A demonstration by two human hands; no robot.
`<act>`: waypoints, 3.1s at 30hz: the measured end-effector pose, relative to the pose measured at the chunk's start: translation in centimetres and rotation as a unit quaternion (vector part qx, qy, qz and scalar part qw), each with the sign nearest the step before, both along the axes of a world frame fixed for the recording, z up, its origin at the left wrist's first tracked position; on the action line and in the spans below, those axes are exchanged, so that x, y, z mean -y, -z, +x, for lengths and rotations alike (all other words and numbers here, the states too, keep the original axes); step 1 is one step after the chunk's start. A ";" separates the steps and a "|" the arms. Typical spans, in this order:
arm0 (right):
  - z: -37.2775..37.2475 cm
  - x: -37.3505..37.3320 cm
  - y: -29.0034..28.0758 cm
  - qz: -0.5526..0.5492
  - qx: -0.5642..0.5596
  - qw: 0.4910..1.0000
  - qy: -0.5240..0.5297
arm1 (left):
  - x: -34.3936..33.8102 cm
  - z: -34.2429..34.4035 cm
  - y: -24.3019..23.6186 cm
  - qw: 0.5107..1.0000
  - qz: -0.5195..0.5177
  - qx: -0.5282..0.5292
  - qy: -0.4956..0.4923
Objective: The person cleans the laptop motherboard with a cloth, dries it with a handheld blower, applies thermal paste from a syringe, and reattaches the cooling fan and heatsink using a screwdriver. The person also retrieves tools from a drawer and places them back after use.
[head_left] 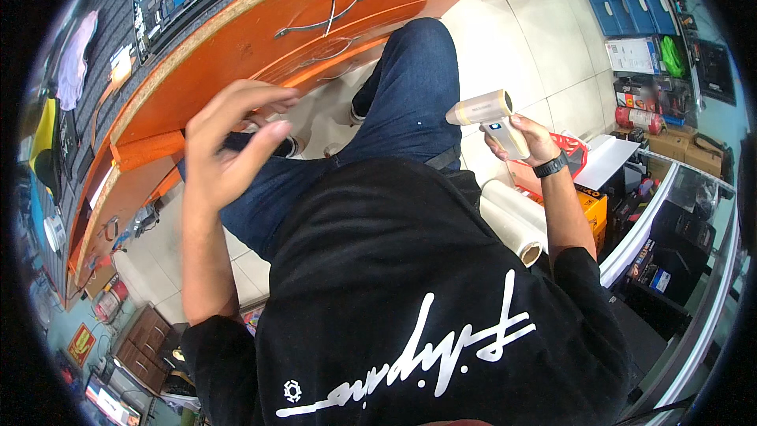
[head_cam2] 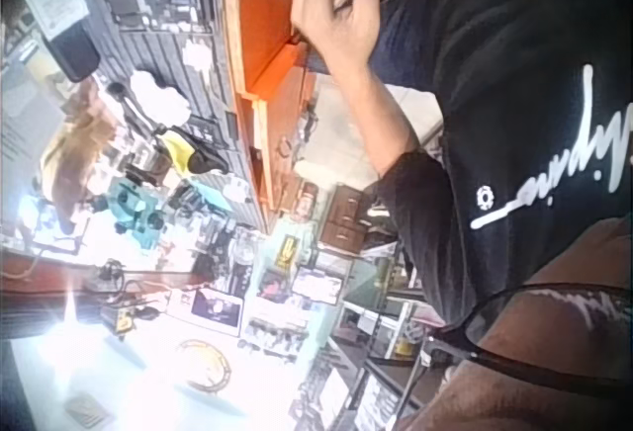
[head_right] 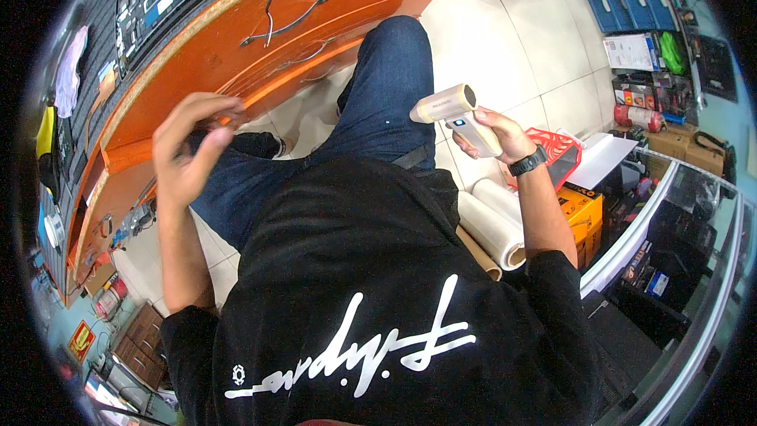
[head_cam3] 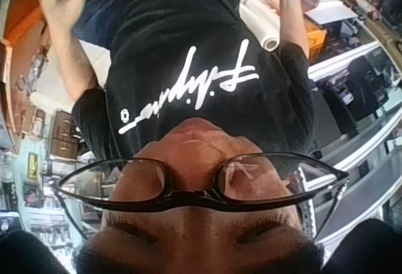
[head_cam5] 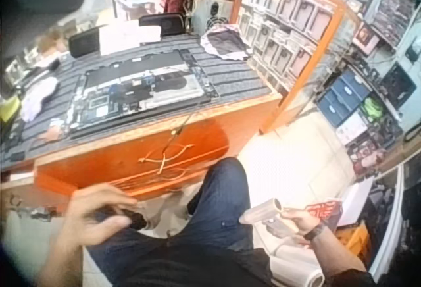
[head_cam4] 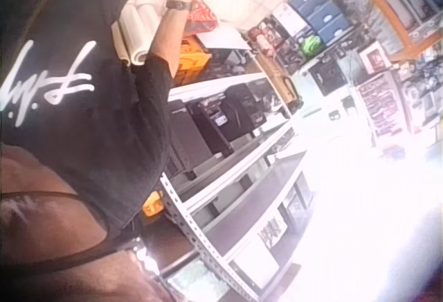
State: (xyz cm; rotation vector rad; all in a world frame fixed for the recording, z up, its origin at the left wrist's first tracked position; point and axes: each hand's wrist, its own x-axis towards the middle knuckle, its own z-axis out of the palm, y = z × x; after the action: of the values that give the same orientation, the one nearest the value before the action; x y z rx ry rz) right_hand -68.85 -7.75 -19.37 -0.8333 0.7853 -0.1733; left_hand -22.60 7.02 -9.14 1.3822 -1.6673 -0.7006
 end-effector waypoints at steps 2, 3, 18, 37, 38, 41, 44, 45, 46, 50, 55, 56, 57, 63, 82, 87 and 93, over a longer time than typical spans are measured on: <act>0.0 -0.2 0.2 0.001 0.001 1.000 0.004 | 0.9 -1.7 1.8 0.996 0.080 -0.023 0.023; 0.2 -0.4 0.3 0.003 0.002 1.000 0.006 | 1.2 -2.2 3.3 0.992 0.113 -0.017 0.045; 2.3 -0.6 -0.8 0.083 0.099 0.991 -0.046 | 3.5 -2.9 15.0 0.953 0.294 -0.040 0.056; 20.0 5.1 -9.1 0.101 0.224 0.867 -0.434 | -2.7 0.9 23.7 0.917 0.334 -0.214 -0.038; 20.7 4.6 -9.3 0.086 0.216 0.868 -0.440 | -3.1 1.0 23.8 0.916 0.340 -0.209 -0.044; 22.3 4.7 -9.2 0.067 0.120 0.888 -0.439 | -3.4 0.8 23.9 0.914 0.351 -0.199 -0.049; 23.1 5.1 -8.6 0.064 0.037 0.897 -0.436 | -3.1 0.6 23.7 0.915 0.349 -0.192 -0.056; 22.7 4.3 -8.5 0.061 0.064 0.896 -0.435 | -3.0 0.6 23.9 0.917 0.344 -0.194 -0.054; 22.6 3.6 -8.2 0.058 0.090 0.894 -0.434 | -2.9 0.6 24.1 0.919 0.339 -0.195 -0.051; 23.2 3.2 -7.5 0.063 0.129 0.909 -0.391 | -2.7 0.7 24.8 0.920 0.348 -0.175 -0.037; 22.6 1.4 -7.3 -0.052 -0.046 0.965 -0.253 | -2.8 0.7 24.5 0.929 0.336 -0.153 -0.038; 22.7 0.9 -7.0 -0.043 -0.021 0.975 -0.218 | -3.0 0.7 24.4 0.932 0.326 -0.155 -0.039; 22.7 0.4 -6.9 -0.085 -0.038 0.975 -0.204 | -3.0 0.6 24.1 0.924 0.345 -0.158 -0.046; 21.3 -1.0 -6.4 -0.246 -0.055 0.958 -0.138 | -2.6 0.9 24.4 0.912 0.367 -0.178 -0.043; 19.5 -1.8 -6.9 -0.441 -0.040 0.889 -0.113 | -2.5 0.7 23.8 0.907 0.370 -0.197 -0.048; 19.9 -1.8 -7.7 -0.423 -0.008 0.895 -0.138 | -2.6 0.9 24.2 0.912 0.360 -0.191 -0.042; 19.2 -1.5 -7.0 -0.114 0.242 0.956 -0.120 | -2.6 0.9 24.9 0.908 0.361 -0.210 -0.024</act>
State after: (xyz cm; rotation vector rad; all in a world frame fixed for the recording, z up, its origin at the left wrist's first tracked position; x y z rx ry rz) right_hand -49.61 -6.24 -12.33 -1.0437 0.2003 -0.2429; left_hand -21.68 9.65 -34.04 1.5965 -1.0518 -1.5691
